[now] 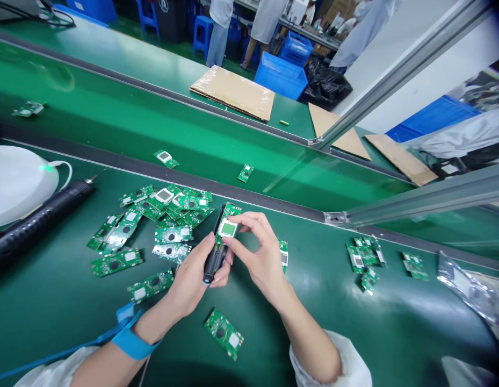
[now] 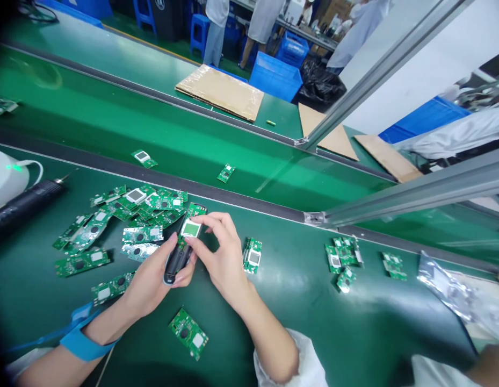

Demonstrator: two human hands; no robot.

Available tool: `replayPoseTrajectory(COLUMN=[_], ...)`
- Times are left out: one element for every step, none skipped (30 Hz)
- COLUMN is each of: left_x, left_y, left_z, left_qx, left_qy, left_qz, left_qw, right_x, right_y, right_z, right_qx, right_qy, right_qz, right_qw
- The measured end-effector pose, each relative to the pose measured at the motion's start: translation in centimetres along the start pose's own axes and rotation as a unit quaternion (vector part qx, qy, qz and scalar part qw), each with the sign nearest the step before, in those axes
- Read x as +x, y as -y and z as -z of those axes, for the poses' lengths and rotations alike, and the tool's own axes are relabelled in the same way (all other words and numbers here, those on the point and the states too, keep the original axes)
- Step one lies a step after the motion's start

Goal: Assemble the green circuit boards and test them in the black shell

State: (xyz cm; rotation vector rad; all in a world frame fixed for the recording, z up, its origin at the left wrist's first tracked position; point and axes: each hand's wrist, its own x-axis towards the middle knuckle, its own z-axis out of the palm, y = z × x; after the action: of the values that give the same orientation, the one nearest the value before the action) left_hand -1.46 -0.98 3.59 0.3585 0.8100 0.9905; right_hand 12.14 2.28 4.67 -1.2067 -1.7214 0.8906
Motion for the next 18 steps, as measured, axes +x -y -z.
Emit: replayPoseTrajectory(left_x=[-0.03,-0.07,-0.12,-0.17,-0.22,-0.28,-0.33,-0.39,-0.44,-0.49,-0.53,-0.57,-0.59,-0.60,-0.60,-0.60,-0.59,-0.58], left_y=[0.01,0.02,0.04,0.07,0.09,0.11,0.12,0.13,0.12,0.11,0.11,0.11,0.11,0.13,0.15,0.17,0.18,0.17], left_z=[-0.03,-0.06,-0.08,-0.10,-0.12,-0.15,-0.18,-0.22,-0.26,-0.29,-0.32,-0.33,-0.33,-0.31,-0.28,-0.25,-0.22,-0.21], left_qx=[0.002,0.004,0.004,0.003,0.001,0.000,-0.001,-0.001,0.001,0.001,0.001,0.001,0.000,0.000,0.000,0.001,0.002,0.002], left_qy=[0.001,0.001,0.001,0.000,-0.001,-0.001,-0.002,-0.001,0.000,0.001,0.001,0.001,0.000,-0.001,-0.002,-0.003,-0.002,0.000], left_qz=[0.000,-0.002,-0.006,-0.011,-0.016,-0.020,-0.023,-0.024,-0.025,-0.026,-0.025,-0.025,-0.025,-0.023,-0.022,-0.021,-0.019,-0.018], left_qw=[1.000,1.000,1.000,1.000,1.000,1.000,1.000,1.000,1.000,1.000,1.000,1.000,1.000,1.000,1.000,1.000,1.000,1.000], right_x=[-0.01,-0.03,-0.05,-0.06,-0.07,-0.08,-0.08,-0.09,-0.10,-0.11,-0.12,-0.12,-0.11,-0.10,-0.08,-0.06,-0.04,-0.02], right_y=[0.04,0.09,0.15,0.22,0.30,0.39,0.48,0.57,0.64,0.70,0.74,0.76,0.76,0.76,0.74,0.73,0.72,0.71], right_z=[0.04,0.08,0.13,0.19,0.24,0.29,0.34,0.38,0.41,0.43,0.45,0.45,0.45,0.44,0.44,0.45,0.45,0.47], right_qx=[-0.002,-0.004,-0.007,-0.010,-0.015,-0.019,-0.022,-0.024,-0.024,-0.024,-0.022,-0.019,-0.014,-0.010,-0.005,-0.002,-0.001,0.001], right_qy=[0.002,0.004,0.007,0.008,0.010,0.011,0.015,0.020,0.023,0.027,0.028,0.029,0.030,0.030,0.031,0.032,0.033,0.034], right_qz=[-0.001,-0.003,-0.007,-0.011,-0.015,-0.020,-0.023,-0.025,-0.026,-0.026,-0.026,-0.025,-0.025,-0.025,-0.024,-0.023,-0.023,-0.023], right_qw=[1.000,1.000,1.000,1.000,1.000,1.000,0.999,0.999,0.999,0.999,0.999,0.999,0.999,0.999,0.999,0.999,0.999,0.999])
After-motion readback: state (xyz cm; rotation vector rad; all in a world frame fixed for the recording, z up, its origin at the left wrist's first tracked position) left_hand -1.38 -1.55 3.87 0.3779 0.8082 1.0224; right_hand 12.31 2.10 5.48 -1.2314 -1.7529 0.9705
